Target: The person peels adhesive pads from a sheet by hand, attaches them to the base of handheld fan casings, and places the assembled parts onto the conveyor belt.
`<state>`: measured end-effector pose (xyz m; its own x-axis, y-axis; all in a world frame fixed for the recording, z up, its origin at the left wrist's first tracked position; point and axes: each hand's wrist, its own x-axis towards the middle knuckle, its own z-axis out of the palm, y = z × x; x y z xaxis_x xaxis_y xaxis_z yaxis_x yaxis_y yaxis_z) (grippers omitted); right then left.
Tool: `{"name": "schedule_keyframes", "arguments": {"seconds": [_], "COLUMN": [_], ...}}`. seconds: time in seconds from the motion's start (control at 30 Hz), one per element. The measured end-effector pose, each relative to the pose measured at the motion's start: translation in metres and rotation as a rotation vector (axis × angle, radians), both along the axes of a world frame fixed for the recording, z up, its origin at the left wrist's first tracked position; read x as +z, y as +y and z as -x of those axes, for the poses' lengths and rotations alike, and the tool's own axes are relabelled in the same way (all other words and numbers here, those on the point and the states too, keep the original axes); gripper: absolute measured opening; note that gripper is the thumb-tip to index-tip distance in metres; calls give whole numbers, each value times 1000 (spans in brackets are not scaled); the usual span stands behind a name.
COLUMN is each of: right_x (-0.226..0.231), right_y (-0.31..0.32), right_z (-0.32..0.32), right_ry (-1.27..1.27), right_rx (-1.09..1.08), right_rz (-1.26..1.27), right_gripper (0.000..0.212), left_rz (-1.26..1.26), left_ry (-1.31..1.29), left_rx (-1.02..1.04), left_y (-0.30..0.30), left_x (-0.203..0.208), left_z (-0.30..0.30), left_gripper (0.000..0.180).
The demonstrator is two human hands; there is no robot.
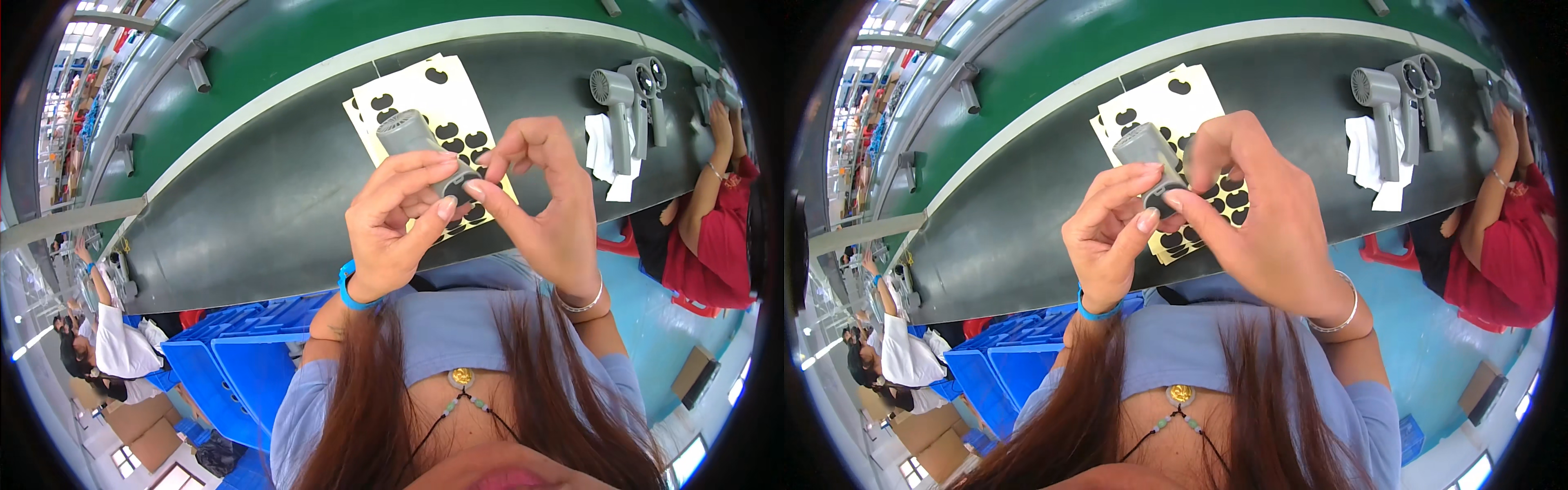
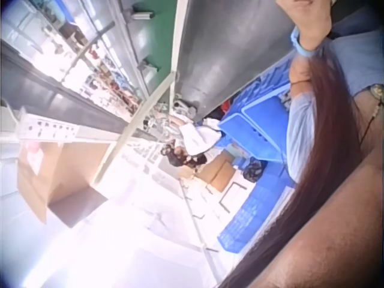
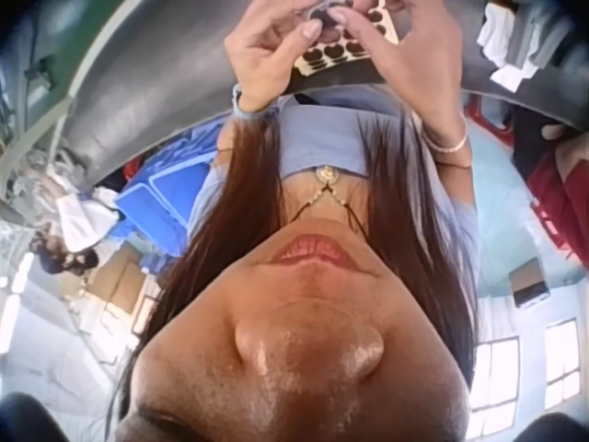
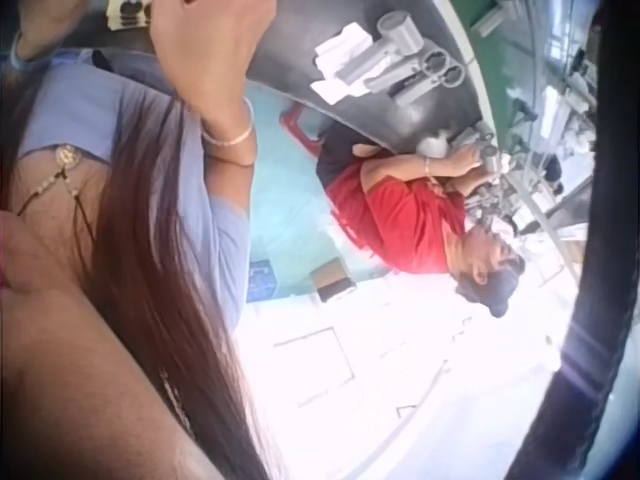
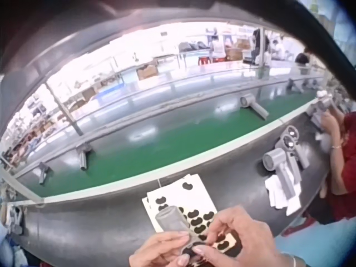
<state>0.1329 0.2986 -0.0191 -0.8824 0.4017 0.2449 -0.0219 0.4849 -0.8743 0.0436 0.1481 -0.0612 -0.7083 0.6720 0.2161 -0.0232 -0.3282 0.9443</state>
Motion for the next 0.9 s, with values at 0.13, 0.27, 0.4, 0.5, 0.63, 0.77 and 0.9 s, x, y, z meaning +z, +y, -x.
{"name": "schedule_keyframes", "arguments": {"seconds": [0.13, 0.27, 0.4, 0.5, 0.63, 0.77, 0.9], "right_x": [-28, -78, -85, -68, -47, -50, -56], "right_y": [18, 12, 13, 16, -1, -17, -24], "right_z": [8, 25, 20, 23, 21, 37, 48], "right_ry": [-133, -468, -417, -618, -179, 25, 43], "right_rx": [-58, -46, -81, 38, 95, 215, 291], "right_rz": [28, -450, -328, -492, -230, -225, -249], "right_gripper": [30, 30, 31, 34, 48, 54, 50], "left_rz": [-7, -33, 49, 43, -48, 75, 157], "left_ry": [-71, -100, -93, -112, -193, 31, 162], "left_rx": [24, 22, 130, 96, -24, 136, 176], "left_y": [-11, -18, -20, -21, -21, -15, -16], "left_x": [3, 4, 5, 6, 5, 2, 1], "left_z": [9, 14, 10, 13, 18, 14, 20], "left_gripper": [26, 26, 30, 30, 29, 33, 23]}}
